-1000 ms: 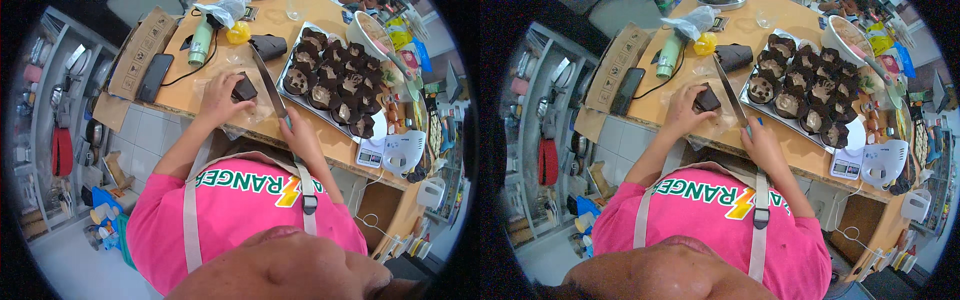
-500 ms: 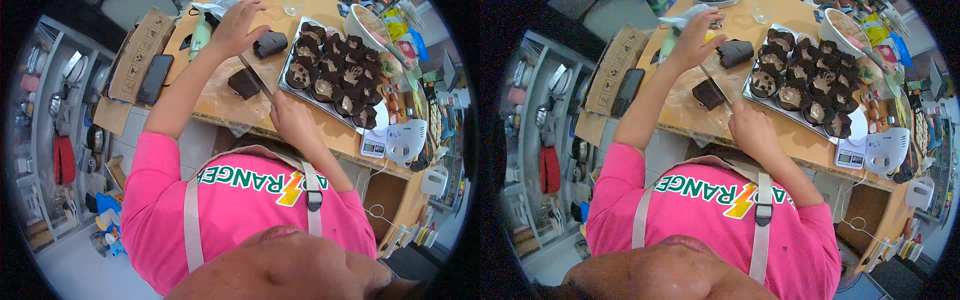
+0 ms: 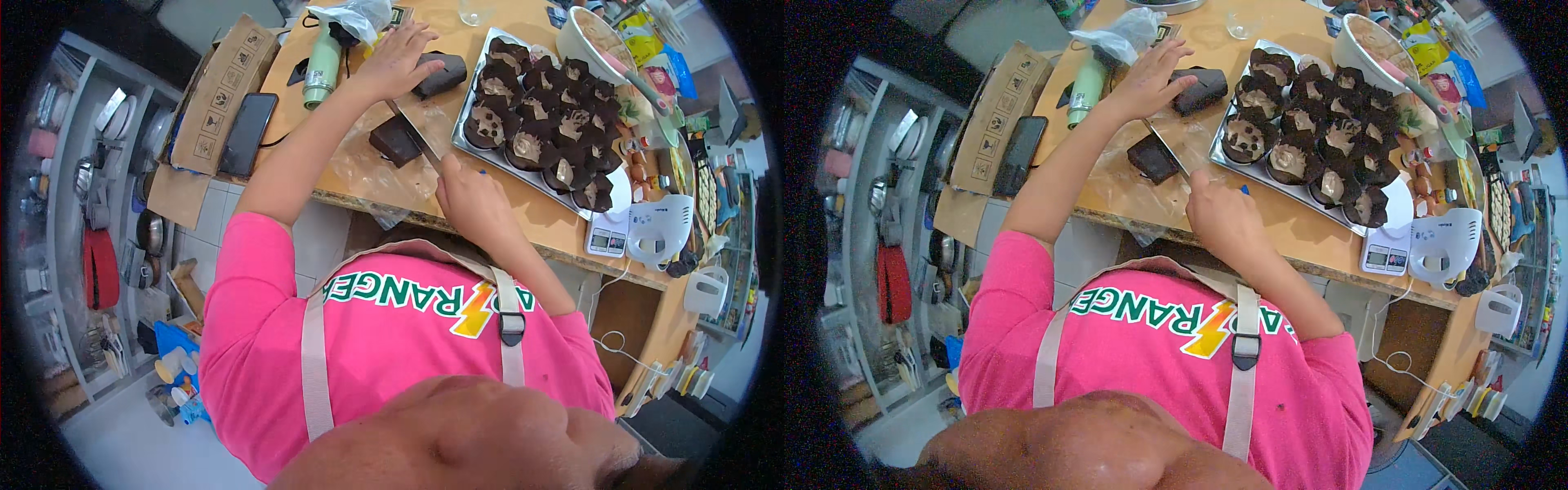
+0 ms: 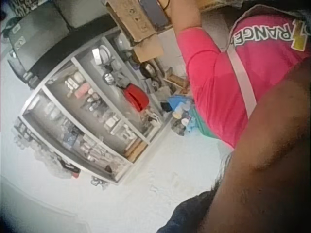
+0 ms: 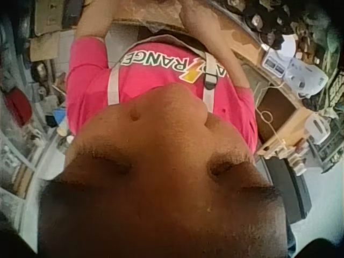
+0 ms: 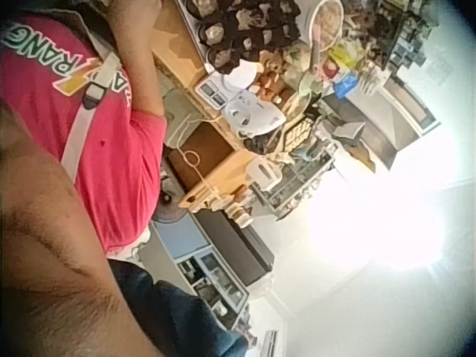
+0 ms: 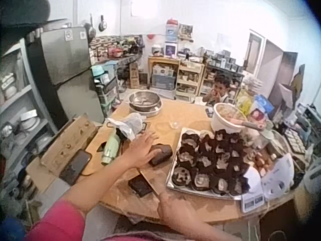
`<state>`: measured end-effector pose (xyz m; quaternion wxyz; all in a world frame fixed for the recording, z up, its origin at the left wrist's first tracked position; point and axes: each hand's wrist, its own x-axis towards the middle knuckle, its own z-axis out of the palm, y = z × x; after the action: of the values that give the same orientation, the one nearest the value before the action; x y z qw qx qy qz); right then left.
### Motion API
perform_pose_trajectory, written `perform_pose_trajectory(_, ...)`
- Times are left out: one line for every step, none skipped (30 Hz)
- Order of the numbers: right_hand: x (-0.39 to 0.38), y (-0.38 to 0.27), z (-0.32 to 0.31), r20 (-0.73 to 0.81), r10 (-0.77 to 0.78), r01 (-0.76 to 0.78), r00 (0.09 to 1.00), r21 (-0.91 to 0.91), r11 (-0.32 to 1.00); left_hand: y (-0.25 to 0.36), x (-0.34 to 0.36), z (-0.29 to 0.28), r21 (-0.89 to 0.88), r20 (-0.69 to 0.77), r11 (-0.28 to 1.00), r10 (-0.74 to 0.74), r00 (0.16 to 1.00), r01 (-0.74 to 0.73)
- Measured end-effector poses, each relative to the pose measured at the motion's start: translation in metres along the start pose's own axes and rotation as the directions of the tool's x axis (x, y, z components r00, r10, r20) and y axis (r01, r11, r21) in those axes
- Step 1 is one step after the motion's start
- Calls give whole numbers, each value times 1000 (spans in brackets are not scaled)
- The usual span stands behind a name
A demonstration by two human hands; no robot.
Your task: The person cuts small pieces of chocolate with a knife and places them on top of the batter in muffin liners arranged on a tray.
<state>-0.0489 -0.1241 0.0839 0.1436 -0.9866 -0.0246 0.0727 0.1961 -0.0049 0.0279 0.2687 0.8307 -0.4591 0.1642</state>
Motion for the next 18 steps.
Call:
perform_pose_trajectory(1, 0, 1, 1, 3, -3, 1000, 1, 1000, 0, 0, 0, -2, 2, 1000, 1, 1000, -1)
perform_pose_trajectory(2, 0, 3, 9, 11, -11, 1000, 8, 1000, 0, 0, -1, -26, 29, 1000, 0, 1000, 1)
perform_pose_trajectory(2, 1, 4, 16, 19, -19, 1000, 15, 1000, 0, -1, -1, -49, 55, 999, -2, 998, 4)
perform_pose_trajectory(3, 1, 3, 18, 22, -22, 1000, 15, 1000, 0, -2, 0, -52, 57, 999, -1, 998, 4)
perform_pose_trajectory(2, 0, 2, 29, 8, -8, 1000, 6, 1000, -1, -2, 1, -54, 71, 998, -14, 997, 18)
perform_pose_trajectory(2, 1, 1, 39, -3, 3, 999, -2, 1000, -1, -1, 2, -57, 85, 998, -24, 996, 29)
perform_pose_trajectory(3, 2, 3, 40, 2, -2, 999, -3, 1000, 0, -2, 2, -61, 86, 998, -21, 996, 27)
perform_pose_trajectory(3, 3, 6, 32, 7, -7, 999, 2, 1000, 1, -2, 2, -35, 123, 998, -45, 991, 49)
perform_pose_trajectory(4, 4, 8, 24, 9, -10, 1000, 7, 1000, 1, -3, 2, -5, 160, 997, -71, 985, 73)
perform_pose_trajectory(4, 4, 7, 25, 12, -12, 1000, 7, 1000, 0, -4, 3, -7, 161, 997, -70, 984, 72)
perform_pose_trajectory(4, 4, 5, 29, -1, 1, 1000, 14, 1000, -1, -4, 5, -5, 160, 997, -79, 984, 80)
perform_pose_trajectory(4, 3, 3, 34, -13, 12, 999, 21, 1000, -1, -5, 6, -4, 160, 996, -87, 983, 89)
perform_pose_trajectory(5, 2, 1, 37, -9, 8, 999, 21, 1000, -1, -5, 6, -8, 162, 996, -86, 983, 88)
perform_pose_trajectory(7, 1, -1, 74, 9, -10, 997, 18, 1000, -1, -5, 5, -21, 179, 994, -99, 979, 104)
perform_pose_trajectory(7, 1, -2, 112, 25, -27, 993, 15, 1000, 0, -5, 4, -33, 195, 992, -113, 974, 121)
perform_pose_trajectory(8, 2, -1, 117, 28, -30, 993, 15, 999, 1, -5, 5, -38, 198, 992, -113, 974, 123)
perform_pose_trajectory(8, 4, 2, 112, 19, -22, 994, 29, 999, 1, -5, 6, -29, 214, 991, -125, 969, 134)
perform_pose_trajectory(8, 6, 3, 107, 9, -14, 994, 42, 999, 0, -5, 7, -20, 228, 989, -136, 964, 145)
